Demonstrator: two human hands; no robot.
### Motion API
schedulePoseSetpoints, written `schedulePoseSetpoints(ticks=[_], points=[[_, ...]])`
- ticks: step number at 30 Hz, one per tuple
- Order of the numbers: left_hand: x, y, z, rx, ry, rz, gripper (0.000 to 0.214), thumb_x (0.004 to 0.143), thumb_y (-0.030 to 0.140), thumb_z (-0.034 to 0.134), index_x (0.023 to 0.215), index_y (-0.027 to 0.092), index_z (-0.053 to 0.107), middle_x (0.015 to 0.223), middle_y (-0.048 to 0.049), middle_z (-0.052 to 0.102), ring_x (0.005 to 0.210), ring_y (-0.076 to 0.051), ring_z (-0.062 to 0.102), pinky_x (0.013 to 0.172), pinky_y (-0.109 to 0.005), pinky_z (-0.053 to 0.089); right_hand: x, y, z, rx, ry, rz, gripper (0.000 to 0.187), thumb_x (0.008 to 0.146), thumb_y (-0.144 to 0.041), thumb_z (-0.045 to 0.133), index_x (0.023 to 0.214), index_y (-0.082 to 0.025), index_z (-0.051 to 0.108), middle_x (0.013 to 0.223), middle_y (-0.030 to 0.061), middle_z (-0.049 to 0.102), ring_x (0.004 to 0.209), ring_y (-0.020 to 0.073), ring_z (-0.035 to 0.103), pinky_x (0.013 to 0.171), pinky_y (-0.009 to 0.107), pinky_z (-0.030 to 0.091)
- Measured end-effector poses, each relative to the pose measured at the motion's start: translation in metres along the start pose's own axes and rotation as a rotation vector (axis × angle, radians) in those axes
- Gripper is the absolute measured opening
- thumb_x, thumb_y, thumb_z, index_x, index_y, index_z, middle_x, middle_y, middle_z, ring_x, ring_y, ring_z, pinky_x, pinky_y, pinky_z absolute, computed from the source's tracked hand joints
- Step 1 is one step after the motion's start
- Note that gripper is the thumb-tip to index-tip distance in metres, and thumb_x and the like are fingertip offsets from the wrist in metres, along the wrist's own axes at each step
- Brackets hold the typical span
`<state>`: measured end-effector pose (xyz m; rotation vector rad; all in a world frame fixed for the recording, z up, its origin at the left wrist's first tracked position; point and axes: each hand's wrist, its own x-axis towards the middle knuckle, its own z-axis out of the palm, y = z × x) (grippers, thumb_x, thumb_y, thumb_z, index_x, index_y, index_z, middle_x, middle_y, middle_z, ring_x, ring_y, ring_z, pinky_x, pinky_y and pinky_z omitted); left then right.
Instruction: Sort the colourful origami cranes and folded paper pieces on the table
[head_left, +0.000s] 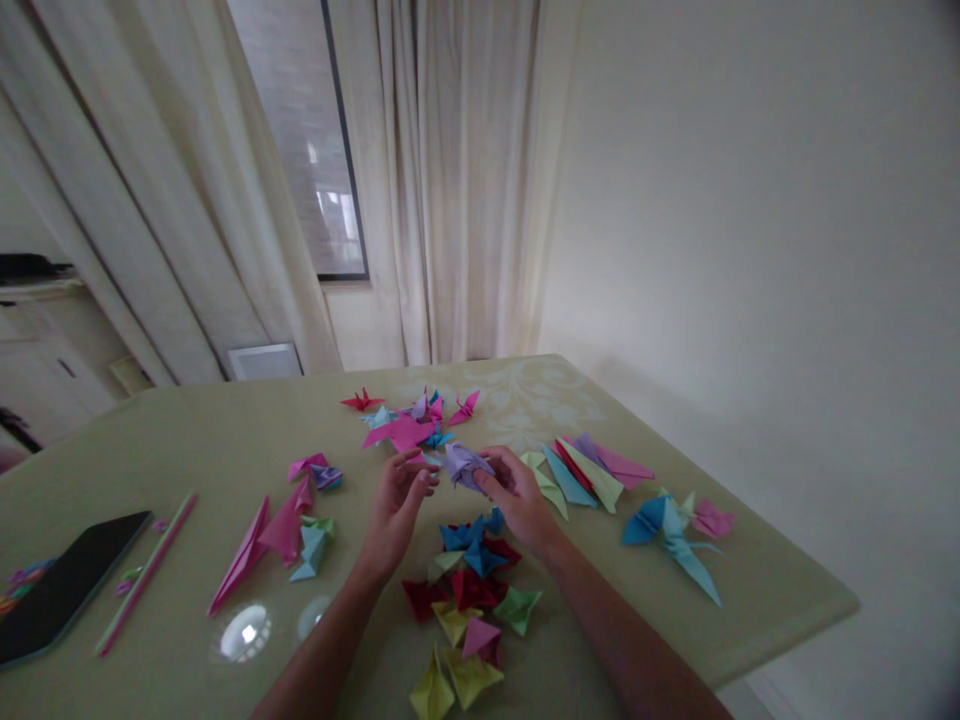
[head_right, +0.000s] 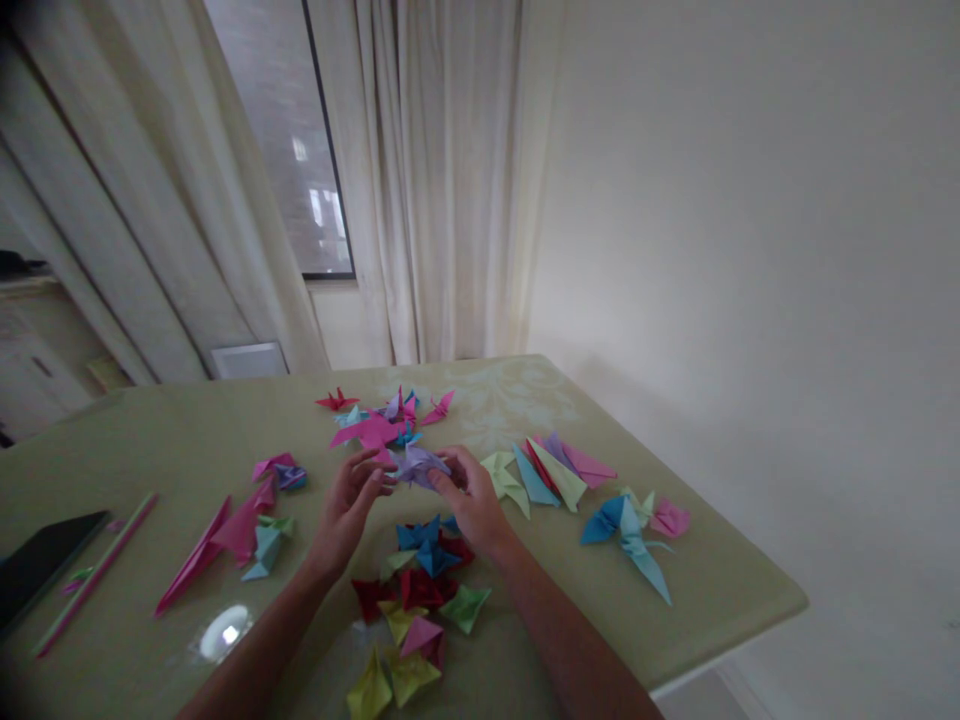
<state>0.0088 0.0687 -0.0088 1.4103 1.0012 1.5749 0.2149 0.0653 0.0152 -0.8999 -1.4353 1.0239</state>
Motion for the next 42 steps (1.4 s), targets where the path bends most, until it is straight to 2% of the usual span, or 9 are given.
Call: schedulePoseSetpoints(ticks=[3,7,14,19,22,25,30,36,42], points=[[0.007,-0.016,-0.017,0.275,0.111,0.028,0.036,0.095,0.045,0.06,0.122,0.02,0.059,0.107,-0.0097,0.072,0.09,-0.022,0.07,0.074,-0.034,0.057,0.007,0.003,-0.006,0.077,0.11,0.016,0.045,0.087,-0.051,0.075,0.12,-0.023,0.064,0.089,0.0025,0.071,0.076,0.0191,0.065,0.066,0.029,0.053],[0.013,-0.032,-0.033,0.574,0.178,0.061,0.032,0.093,0.037,0.054,0.117,0.018,0.063,0.113,-0.0125,0.07,0.087,-0.024,0.066,0.07,-0.037,0.054,0.017,0.006,-0.021,0.059,0.275,-0.009,0.052,0.084,-0.05,0.075,0.125,-0.023,0.059,0.101,0.0066,0.072,0.082,0.0217,0.069,0.069,0.034,0.057],[0.015,-0.035,-0.031,0.998,0.053,0.223,0.046,0.094,0.02,0.049,0.14,0.02,0.057,0.146,-0.0149,0.058,0.135,-0.033,0.052,0.113,-0.052,0.042,0.014,-0.029,-0.064,-0.293,0.597,-0.206,0.036,0.09,-0.047,0.069,0.114,-0.021,0.061,0.103,0.0072,0.072,0.086,0.0213,0.068,0.078,0.035,0.056],[0.022,-0.04,-0.028,1.191,-0.001,0.153,0.057,0.097,0.024,0.051,0.153,0.022,0.046,0.164,-0.0167,0.039,0.145,-0.039,0.041,0.111,-0.057,0.041,-0.045,-0.06,-0.114,-0.714,0.753,-0.215,0.036,0.093,-0.055,0.066,0.102,-0.02,0.065,0.091,0.0061,0.072,0.083,0.0239,0.067,0.078,0.036,0.051],[0.032,-0.045,-0.027,1.248,-0.012,0.145,0.058,0.097,0.034,0.056,0.154,0.024,0.046,0.166,-0.0169,0.036,0.145,-0.039,0.041,0.112,-0.057,0.039,-0.093,-0.048,-0.144,-1.064,0.66,-0.255,0.04,0.093,-0.06,0.064,0.092,-0.021,0.068,0.086,0.0072,0.071,0.081,0.0261,0.065,0.08,0.04,0.05],[0.04,-0.047,-0.025,1.293,-0.023,0.117,0.059,0.098,0.042,0.056,0.153,0.022,0.048,0.162,-0.0171,0.043,0.143,-0.039,0.043,0.114,-0.056,0.036,-0.128,-0.022,-0.162,-1.307,0.557,-0.264,0.046,0.096,-0.065,0.055,0.091,-0.022,0.074,0.104,0.0134,0.073,0.099,0.0323,0.065,0.09,0.048,0.049],[0.044,-0.045,-0.024,1.321,-0.033,0.054,0.043,0.099,0.04,0.055,0.136,0.02,0.063,0.141,-0.0158,0.063,0.13,-0.036,0.054,0.107,-0.053,0.04,-0.144,0.004,-0.161,-1.566,0.62,-0.108,0.065,0.099,-0.069,0.038,0.135,-0.022,0.065,0.137,0.019,0.063,0.12,0.0419,0.058,0.091,0.058,0.046],[0.04,-0.036,-0.024,1.287,0.045,0.064,0.03,0.102,0.038,0.049,0.106,0.023,0.074,0.119,-0.012,0.071,0.118,-0.033,0.059,0.098,-0.049,0.043,-0.14,0.003,-0.152,-1.555,0.668,-0.183,0.073,0.097,-0.074,0.038,0.146,-0.023,0.055,0.138,0.022,0.059,0.123,0.0455,0.055,0.094,0.063,0.043],[0.041,-0.032,-0.028,1.278,0.289,0.017,0.046,0.103,0.041,0.044,0.14,0.019,0.059,0.134,-0.0201,0.061,0.119,-0.037,0.058,0.097,-0.051,0.045,-0.12,-0.008,-0.115,-1.377,0.532,-0.385,0.052,0.102,-0.056,0.048,0.144,-0.025,0.055,0.136,0.0179,0.062,0.121,0.0392,0.058,0.101,0.056,0.041]])
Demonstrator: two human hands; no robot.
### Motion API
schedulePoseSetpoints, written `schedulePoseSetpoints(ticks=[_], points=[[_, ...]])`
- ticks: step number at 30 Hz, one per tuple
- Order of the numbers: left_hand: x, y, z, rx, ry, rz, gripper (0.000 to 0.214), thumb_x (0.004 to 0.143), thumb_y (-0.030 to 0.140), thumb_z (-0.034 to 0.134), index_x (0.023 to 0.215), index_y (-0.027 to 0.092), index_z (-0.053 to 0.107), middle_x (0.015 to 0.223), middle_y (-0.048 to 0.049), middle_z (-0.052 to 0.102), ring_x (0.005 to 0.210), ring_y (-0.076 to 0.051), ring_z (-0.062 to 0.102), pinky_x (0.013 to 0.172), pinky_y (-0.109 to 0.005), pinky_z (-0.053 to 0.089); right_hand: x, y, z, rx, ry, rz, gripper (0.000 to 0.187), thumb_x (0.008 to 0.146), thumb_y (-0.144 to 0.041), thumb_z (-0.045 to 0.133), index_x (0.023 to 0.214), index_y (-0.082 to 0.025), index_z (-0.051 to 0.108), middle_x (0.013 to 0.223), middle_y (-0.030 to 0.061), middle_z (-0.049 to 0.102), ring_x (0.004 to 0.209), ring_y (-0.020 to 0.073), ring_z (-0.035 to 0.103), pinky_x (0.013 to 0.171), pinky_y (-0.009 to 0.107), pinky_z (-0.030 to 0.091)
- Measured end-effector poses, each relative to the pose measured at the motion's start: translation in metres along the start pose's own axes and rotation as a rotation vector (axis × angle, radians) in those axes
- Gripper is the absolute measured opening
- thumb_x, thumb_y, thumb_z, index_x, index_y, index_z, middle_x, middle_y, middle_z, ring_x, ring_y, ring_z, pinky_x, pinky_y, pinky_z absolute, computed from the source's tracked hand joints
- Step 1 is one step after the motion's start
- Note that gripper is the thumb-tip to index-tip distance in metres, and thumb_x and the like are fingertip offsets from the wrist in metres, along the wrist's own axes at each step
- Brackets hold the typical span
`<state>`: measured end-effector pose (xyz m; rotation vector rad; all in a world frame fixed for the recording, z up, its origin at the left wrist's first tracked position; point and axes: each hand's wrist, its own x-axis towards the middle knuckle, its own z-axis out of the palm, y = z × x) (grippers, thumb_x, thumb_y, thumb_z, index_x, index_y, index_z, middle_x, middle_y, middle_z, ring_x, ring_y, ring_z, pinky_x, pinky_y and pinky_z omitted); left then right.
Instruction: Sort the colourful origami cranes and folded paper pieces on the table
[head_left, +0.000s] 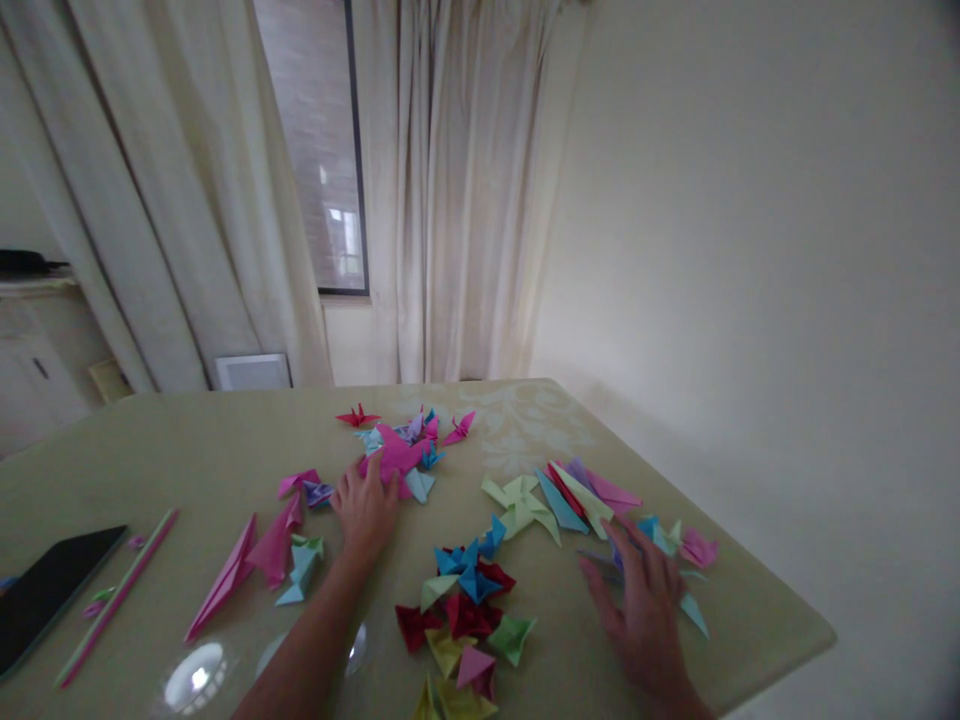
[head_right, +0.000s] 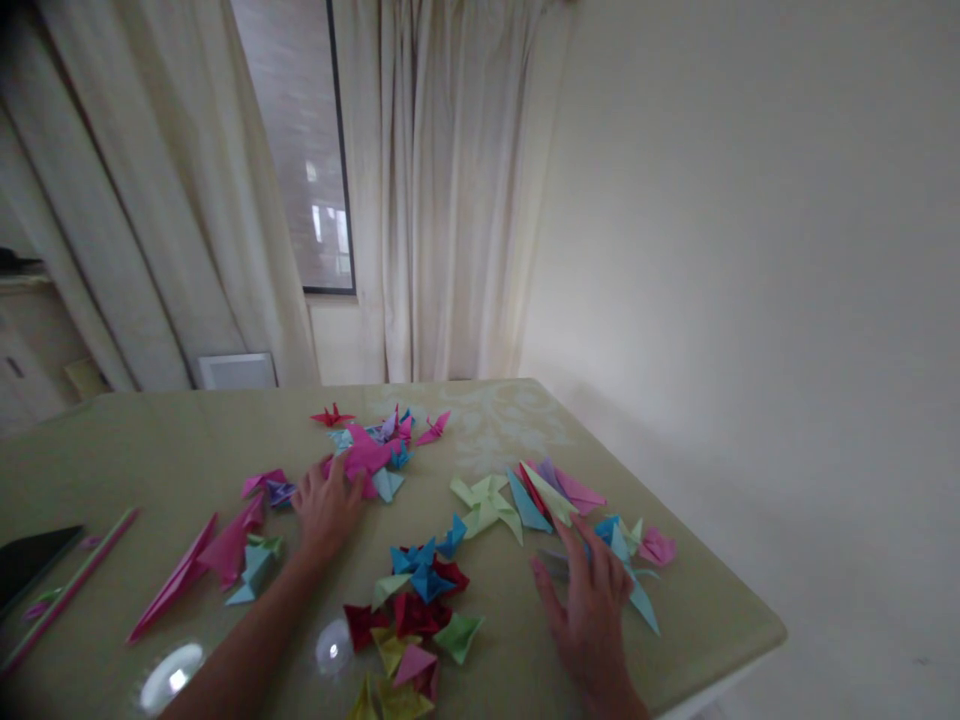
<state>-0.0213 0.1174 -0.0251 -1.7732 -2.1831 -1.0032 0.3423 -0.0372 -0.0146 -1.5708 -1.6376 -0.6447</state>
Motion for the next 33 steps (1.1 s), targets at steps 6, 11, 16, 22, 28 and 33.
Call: schedulePoseSetpoints(ticks=[6,11,16,22,28,33], points=[[0.001,-0.006,0.003,0.012,-0.173,-0.073,0.051,0.1,0.036,0.046,0.148,0.02,0.053,0.126,-0.0207,0.066,0.116,-0.041,0.06,0.095,-0.058,0.044,0.069,-0.072,0.033,0.282,-0.179,-0.108,0.033,0.102,-0.044,0.058,0.129,-0.027,0.066,0.131,0.0122,0.067,0.123,0.0339,0.058,0.105,0.05,0.039],[-0.003,-0.007,0.007,0.013,-0.109,0.048,0.064,0.09,0.021,0.052,0.154,0.024,0.047,0.157,-0.0178,0.047,0.139,-0.038,0.046,0.109,-0.055,0.038,0.125,-0.09,0.08,0.237,-0.655,-0.237,0.013,0.097,-0.026,0.066,0.107,-0.024,0.075,0.109,0.0096,0.074,0.104,0.0277,0.067,0.09,0.038,0.048],[0.0,-0.008,0.013,0.009,-0.134,-0.045,0.061,0.096,0.035,0.051,0.155,0.022,0.045,0.135,-0.0205,0.063,0.132,-0.041,0.052,0.108,-0.06,0.038,0.118,-0.07,0.106,-0.008,-0.761,-0.194,0.019,0.09,-0.024,0.074,0.108,-0.019,0.074,0.108,0.0153,0.075,0.105,0.0317,0.069,0.086,0.037,0.049],[0.007,-0.018,0.014,-0.14,-0.158,-0.096,0.048,0.098,0.033,0.046,0.14,0.011,0.055,0.109,-0.0158,0.064,0.108,-0.034,0.063,0.098,-0.053,0.048,0.095,-0.068,0.115,0.203,-0.82,-0.116,0.024,0.095,-0.02,0.065,0.118,-0.02,0.071,0.112,0.012,0.076,0.099,0.026,0.072,0.085,0.033,0.051],[0.011,-0.01,-0.011,-0.606,0.126,-0.028,0.034,0.095,0.038,0.055,0.118,0.016,0.069,0.098,-0.0092,0.061,0.091,-0.026,0.062,0.087,-0.041,0.053,0.106,-0.077,0.115,0.73,-0.622,0.138,0.025,0.098,-0.033,0.062,0.118,-0.02,0.071,0.11,0.0112,0.077,0.092,0.0227,0.073,0.085,0.036,0.055],[0.0,0.064,-0.042,-0.934,0.085,0.202,0.026,0.098,0.037,0.059,0.116,0.021,0.069,0.104,-0.0069,0.063,0.098,-0.021,0.062,0.092,-0.035,0.052,0.111,-0.099,0.11,1.379,-0.581,0.469,0.06,0.083,-0.059,0.078,0.128,-0.021,0.066,0.123,0.0129,0.075,0.111,0.028,0.073,0.096,0.043,0.057]])
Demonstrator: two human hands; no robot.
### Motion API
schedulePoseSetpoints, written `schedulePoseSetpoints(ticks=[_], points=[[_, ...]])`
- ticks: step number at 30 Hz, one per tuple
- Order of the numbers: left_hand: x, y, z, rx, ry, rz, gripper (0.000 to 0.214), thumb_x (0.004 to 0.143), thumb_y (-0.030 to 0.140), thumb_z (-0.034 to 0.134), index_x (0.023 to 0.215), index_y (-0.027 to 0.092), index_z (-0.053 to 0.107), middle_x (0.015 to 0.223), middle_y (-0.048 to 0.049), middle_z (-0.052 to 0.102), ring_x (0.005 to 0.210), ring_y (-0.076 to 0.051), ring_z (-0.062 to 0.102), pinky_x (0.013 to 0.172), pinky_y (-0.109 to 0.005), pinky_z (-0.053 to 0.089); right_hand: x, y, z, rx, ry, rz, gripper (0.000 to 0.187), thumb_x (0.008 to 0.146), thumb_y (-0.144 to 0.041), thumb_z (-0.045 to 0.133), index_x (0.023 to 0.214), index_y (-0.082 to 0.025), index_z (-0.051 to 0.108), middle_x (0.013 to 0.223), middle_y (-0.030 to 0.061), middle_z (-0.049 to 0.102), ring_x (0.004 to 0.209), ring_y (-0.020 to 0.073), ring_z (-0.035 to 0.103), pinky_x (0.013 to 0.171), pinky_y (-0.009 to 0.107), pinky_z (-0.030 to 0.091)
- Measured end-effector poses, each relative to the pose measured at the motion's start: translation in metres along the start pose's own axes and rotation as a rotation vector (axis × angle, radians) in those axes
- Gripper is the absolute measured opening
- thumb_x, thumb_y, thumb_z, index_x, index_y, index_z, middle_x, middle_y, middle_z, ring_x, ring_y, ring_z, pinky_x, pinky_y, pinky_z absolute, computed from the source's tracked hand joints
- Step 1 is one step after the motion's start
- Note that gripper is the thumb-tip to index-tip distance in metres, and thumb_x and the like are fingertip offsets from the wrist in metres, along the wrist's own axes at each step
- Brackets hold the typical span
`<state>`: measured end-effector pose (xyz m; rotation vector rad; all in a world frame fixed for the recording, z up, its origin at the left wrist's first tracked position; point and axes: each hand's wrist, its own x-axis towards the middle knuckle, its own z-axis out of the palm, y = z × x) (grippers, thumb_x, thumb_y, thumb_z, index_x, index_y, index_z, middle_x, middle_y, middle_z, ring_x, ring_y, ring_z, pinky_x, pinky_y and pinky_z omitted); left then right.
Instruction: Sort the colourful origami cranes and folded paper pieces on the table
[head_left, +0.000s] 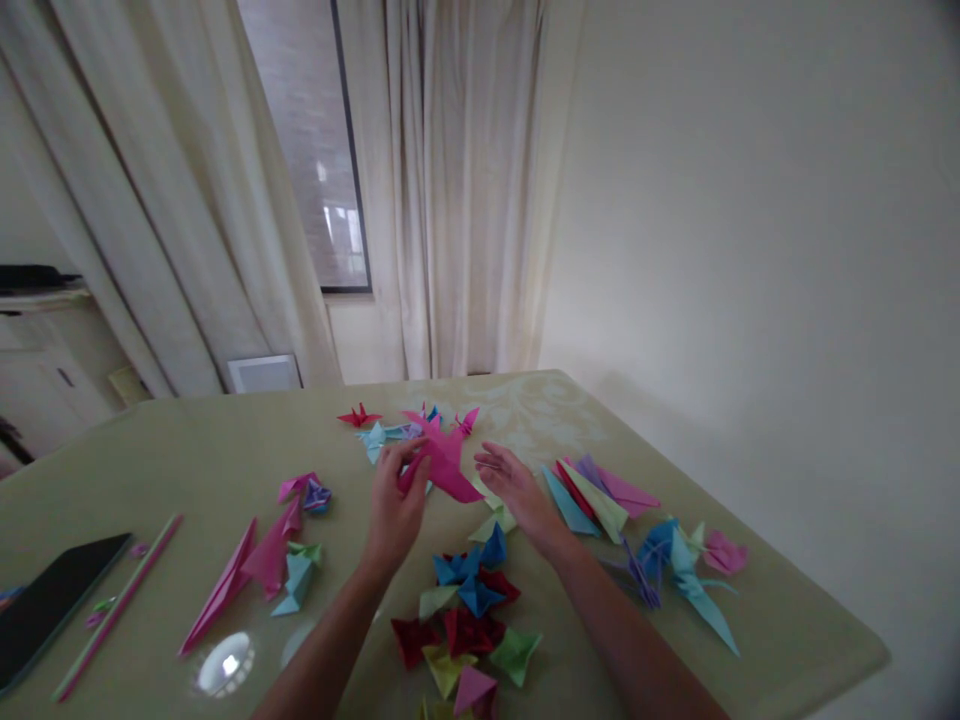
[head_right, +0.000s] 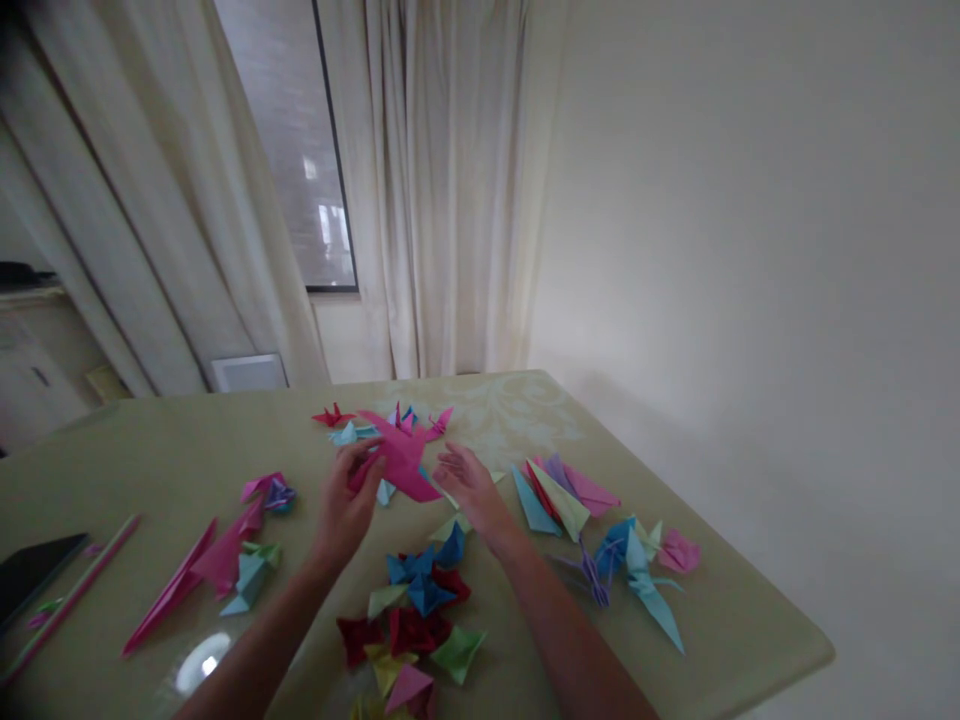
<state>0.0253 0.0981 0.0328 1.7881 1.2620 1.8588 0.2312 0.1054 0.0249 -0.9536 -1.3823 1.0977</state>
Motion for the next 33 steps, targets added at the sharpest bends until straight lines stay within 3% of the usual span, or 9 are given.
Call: schedulePoseSetpoints(ticks=[4,7,10,12,15,19,23,28,33], points=[[0.006,0.034,0.035,-0.217,-0.223,0.028,0.026,0.099,0.036,0.062,0.12,0.023,0.068,0.11,-0.0078,0.062,0.1,-0.019,0.063,0.092,-0.032,0.053,-0.003,-0.009,0.006,0.345,0.056,0.091,0.056,0.075,-0.053,0.087,0.117,-0.018,0.071,0.111,0.0116,0.08,0.099,0.0298,0.076,0.089,0.043,0.06],[0.026,0.017,0.033,-0.241,-0.372,-0.089,0.036,0.101,0.045,0.055,0.128,0.022,0.063,0.115,-0.0096,0.066,0.102,-0.021,0.065,0.087,-0.033,0.056,0.001,-0.011,-0.011,0.311,0.224,0.096,0.05,0.071,-0.05,0.089,0.104,-0.015,0.073,0.097,0.0111,0.081,0.085,0.0286,0.076,0.08,0.041,0.061],[0.051,-0.032,0.007,0.1,-0.54,-0.184,0.032,0.102,0.038,0.045,0.118,0.018,0.064,0.108,-0.0115,0.072,0.101,-0.025,0.068,0.092,-0.04,0.056,0.006,-0.004,-0.038,-0.04,0.295,0.057,0.042,0.073,-0.048,0.086,0.096,-0.016,0.072,0.093,0.0097,0.08,0.082,0.0272,0.074,0.074,0.038,0.059],[0.059,-0.067,-0.015,0.489,-0.739,-0.179,0.025,0.096,0.022,0.049,0.111,0.019,0.068,0.113,-0.0131,0.074,0.111,-0.028,0.068,0.102,-0.045,0.051,0.009,0.001,-0.053,-0.274,0.238,0.064,0.036,0.076,-0.045,0.082,0.097,-0.016,0.071,0.095,0.0097,0.08,0.085,0.0276,0.074,0.073,0.037,0.058],[0.055,-0.098,-0.035,0.869,-0.942,-0.157,0.044,0.089,0.007,0.048,0.126,0.019,0.068,0.132,-0.0166,0.069,0.129,-0.032,0.061,0.11,-0.049,0.045,0.006,0.004,-0.06,-0.582,0.118,0.147,0.034,0.082,-0.039,0.077,0.107,-0.017,0.071,0.099,0.0102,0.08,0.089,0.027,0.074,0.075,0.035,0.056],[0.045,-0.094,-0.036,0.967,-1.018,-0.158,0.059,0.092,0.006,0.041,0.145,0.027,0.057,0.155,-0.0155,0.053,0.141,-0.036,0.05,0.108,-0.056,0.044,-0.006,-0.007,-0.051,-1.13,0.048,0.309,0.034,0.088,-0.046,0.073,0.105,-0.016,0.073,0.097,0.0152,0.078,0.092,0.0309,0.075,0.076,0.036,0.052],[0.05,-0.076,-0.033,0.975,-1.027,-0.173,0.044,0.086,0.008,0.054,0.124,0.024,0.068,0.14,-0.0156,0.062,0.133,-0.035,0.054,0.104,-0.054,0.045,-0.012,-0.023,-0.044,-1.417,0.133,0.286,0.036,0.095,-0.05,0.064,0.096,-0.016,0.075,0.098,0.0195,0.076,0.092,0.0343,0.074,0.075,0.039,0.051],[0.067,-0.046,-0.048,0.919,-1.12,-0.227,0.019,0.084,0.015,0.06,0.099,0.021,0.07,0.118,-0.0115,0.072,0.118,-0.033,0.062,0.097,-0.048,0.046,-0.008,-0.028,-0.031,-0.922,0.119,-0.043,0.031,0.098,-0.044,0.064,0.108,-0.016,0.074,0.092,0.0095,0.075,0.081,0.0221,0.069,0.073,0.032,0.05],[0.073,0.012,-0.038,0.366,-1.102,-0.085,0.016,0.092,0.029,0.056,0.097,0.021,0.068,0.097,-0.0037,0.074,0.092,-0.022,0.066,0.081,-0.031,0.047,-0.015,-0.027,-0.008,-0.426,-0.066,-0.138,0.047,0.09,-0.047,0.076,0.129,-0.021,0.068,0.109,0.0055,0.074,0.091,0.0188,0.068,0.077,0.028,0.052]])
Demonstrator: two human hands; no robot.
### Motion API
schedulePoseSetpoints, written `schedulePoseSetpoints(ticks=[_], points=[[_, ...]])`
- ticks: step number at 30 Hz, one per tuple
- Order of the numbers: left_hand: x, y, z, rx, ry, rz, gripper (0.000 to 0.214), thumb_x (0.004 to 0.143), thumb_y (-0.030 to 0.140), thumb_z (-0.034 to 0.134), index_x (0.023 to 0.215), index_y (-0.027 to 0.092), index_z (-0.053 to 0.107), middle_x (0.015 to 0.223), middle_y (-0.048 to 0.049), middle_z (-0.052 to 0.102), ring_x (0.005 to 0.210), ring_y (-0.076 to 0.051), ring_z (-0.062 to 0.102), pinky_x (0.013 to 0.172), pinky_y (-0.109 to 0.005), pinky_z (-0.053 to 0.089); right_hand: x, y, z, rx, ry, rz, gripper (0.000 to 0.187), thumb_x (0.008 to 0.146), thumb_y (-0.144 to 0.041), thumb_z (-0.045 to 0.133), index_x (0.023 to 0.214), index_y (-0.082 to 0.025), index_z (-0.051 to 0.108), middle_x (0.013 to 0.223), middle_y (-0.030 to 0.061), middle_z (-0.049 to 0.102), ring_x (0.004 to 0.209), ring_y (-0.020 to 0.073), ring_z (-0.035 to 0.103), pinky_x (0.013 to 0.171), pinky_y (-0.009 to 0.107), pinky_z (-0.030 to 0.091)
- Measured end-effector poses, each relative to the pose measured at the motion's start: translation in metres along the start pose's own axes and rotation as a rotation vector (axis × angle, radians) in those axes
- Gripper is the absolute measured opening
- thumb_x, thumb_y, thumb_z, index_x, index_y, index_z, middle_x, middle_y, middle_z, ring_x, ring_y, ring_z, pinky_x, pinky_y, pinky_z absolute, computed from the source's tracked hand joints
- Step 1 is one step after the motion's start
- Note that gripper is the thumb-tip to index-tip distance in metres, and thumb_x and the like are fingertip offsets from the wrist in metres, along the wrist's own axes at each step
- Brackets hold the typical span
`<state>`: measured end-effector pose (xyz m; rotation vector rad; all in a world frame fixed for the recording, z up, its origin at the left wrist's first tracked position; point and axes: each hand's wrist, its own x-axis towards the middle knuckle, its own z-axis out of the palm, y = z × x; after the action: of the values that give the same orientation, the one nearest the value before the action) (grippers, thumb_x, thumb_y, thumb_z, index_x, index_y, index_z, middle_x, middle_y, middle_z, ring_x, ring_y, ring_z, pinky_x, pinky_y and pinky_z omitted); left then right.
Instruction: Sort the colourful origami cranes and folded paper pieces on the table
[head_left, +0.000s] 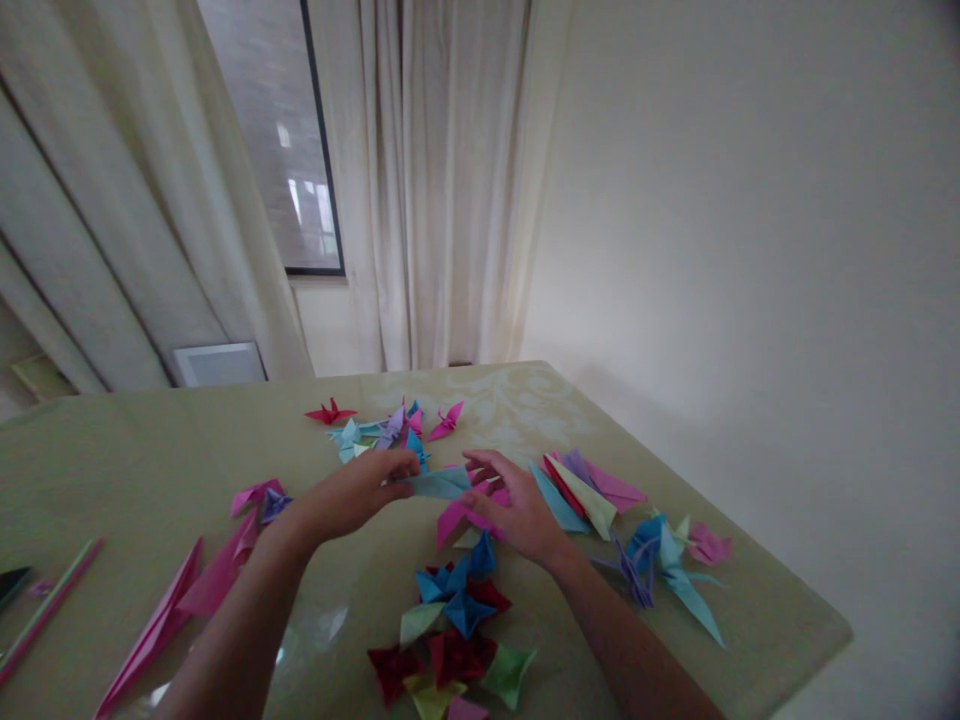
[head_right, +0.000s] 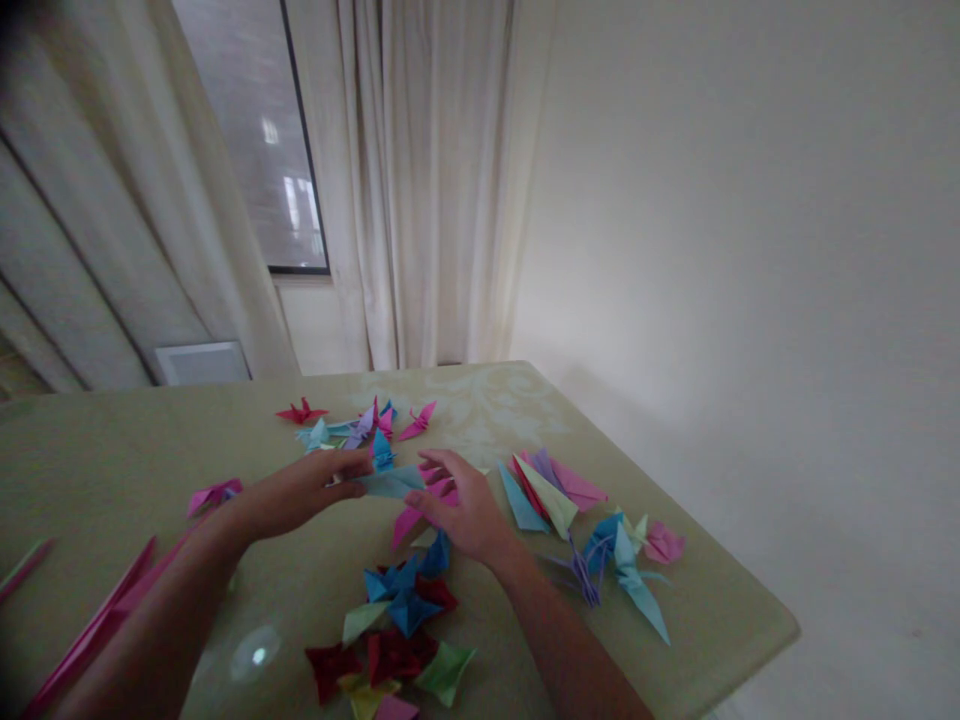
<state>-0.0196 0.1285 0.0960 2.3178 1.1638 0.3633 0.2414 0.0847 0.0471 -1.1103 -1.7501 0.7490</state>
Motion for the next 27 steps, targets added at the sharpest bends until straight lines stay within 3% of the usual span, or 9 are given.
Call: schedulePoseSetpoints(ticks=[3,5,9,13,16,18,20,23,27], points=[[0.015,0.029,0.009,-0.099,0.087,0.155,0.023,0.098,0.037,0.053,0.098,0.021,0.07,0.095,-0.0033,0.074,0.088,-0.021,0.066,0.078,-0.029,0.047,-0.001,-0.002,-0.003,-0.003,0.099,0.002,0.029,0.093,-0.048,0.07,0.096,-0.019,0.072,0.083,0.0004,0.07,0.076,0.0172,0.063,0.07,0.026,0.048],[0.029,0.031,0.019,-0.108,0.133,0.177,0.027,0.101,0.039,0.05,0.107,0.021,0.07,0.102,-0.0049,0.075,0.094,-0.022,0.067,0.083,-0.03,0.049,0.002,0.0,-0.018,-0.101,0.271,0.011,0.034,0.096,-0.05,0.065,0.08,-0.019,0.065,0.072,-0.001,0.064,0.068,0.017,0.059,0.064,0.026,0.045],[0.052,-0.002,0.044,0.247,0.278,-0.106,0.027,0.1,0.03,0.053,0.119,0.017,0.068,0.123,-0.0153,0.069,0.12,-0.031,0.063,0.103,-0.041,0.046,0.007,0.005,-0.064,-0.596,0.52,0.013,0.025,0.098,-0.037,0.055,0.082,-0.019,0.062,0.081,0.0051,0.066,0.077,0.0215,0.06,0.071,0.03,0.044],[0.061,-0.043,0.065,0.466,0.161,-0.279,0.032,0.091,0.018,0.064,0.122,0.017,0.065,0.131,-0.0168,0.064,0.125,-0.031,0.061,0.105,-0.041,0.046,0.003,0.008,-0.097,-1.034,0.51,0.206,0.017,0.095,-0.021,0.052,0.102,-0.017,0.067,0.095,0.0111,0.072,0.09,0.0261,0.065,0.08,0.034,0.043],[0.063,-0.056,0.068,0.407,0.153,-0.286,0.026,0.097,0.014,0.049,0.115,0.019,0.067,0.124,-0.0138,0.068,0.116,-0.026,0.066,0.099,-0.038,0.048,-0.003,0.013,-0.104,-1.194,0.417,0.392,0.022,0.095,-0.018,0.054,0.113,-0.016,0.066,0.096,0.0134,0.074,0.092,0.0287,0.067,0.081,0.037,0.042],[0.062,-0.057,0.061,0.36,0.178,-0.285,0.029,0.098,0.012,0.043,0.108,0.019,0.069,0.119,-0.0126,0.071,0.113,-0.027,0.067,0.096,-0.038,0.049,-0.004,0.019,-0.103,-1.238,0.392,0.419,0.025,0.094,-0.022,0.058,0.117,-0.015,0.065,0.102,0.0171,0.073,0.098,0.0321,0.066,0.085,0.041,0.042],[0.061,-0.05,0.051,0.305,0.225,-0.256,0.027,0.097,0.013,0.046,0.104,0.02,0.071,0.115,-0.0116,0.074,0.112,-0.029,0.068,0.095,-0.039,0.049,-0.003,0.022,-0.097,-1.17,0.43,0.332,0.031,0.094,-0.028,0.063,0.121,-0.015,0.064,0.114,0.0196,0.071,0.108,0.0348,0.063,0.092,0.044,0.043],[0.057,-0.022,0.037,0.151,0.289,-0.097,0.021,0.096,0.018,0.053,0.101,0.021,0.073,0.107,-0.0087,0.077,0.104,-0.027,0.071,0.092,-0.037,0.051,0.001,0.019,-0.073,-0.768,0.454,0.115,0.034,0.095,-0.038,0.064,0.121,-0.017,0.064,0.12,0.0163,0.069,0.109,0.0308,0.062,0.094,0.043,0.047],[0.051,0.032,0.035,-0.132,0.229,0.238,0.017,0.095,0.025,0.059,0.098,0.022,0.075,0.098,-0.0057,0.078,0.092,-0.022,0.071,0.084,-0.031,0.052,0.003,0.008,-0.027,-0.099,0.214,0.036,0.039,0.098,-0.045,0.063,0.129,-0.022,0.062,0.116,0.0085,0.071,0.089,0.0194,0.068,0.077,0.031,0.055]])
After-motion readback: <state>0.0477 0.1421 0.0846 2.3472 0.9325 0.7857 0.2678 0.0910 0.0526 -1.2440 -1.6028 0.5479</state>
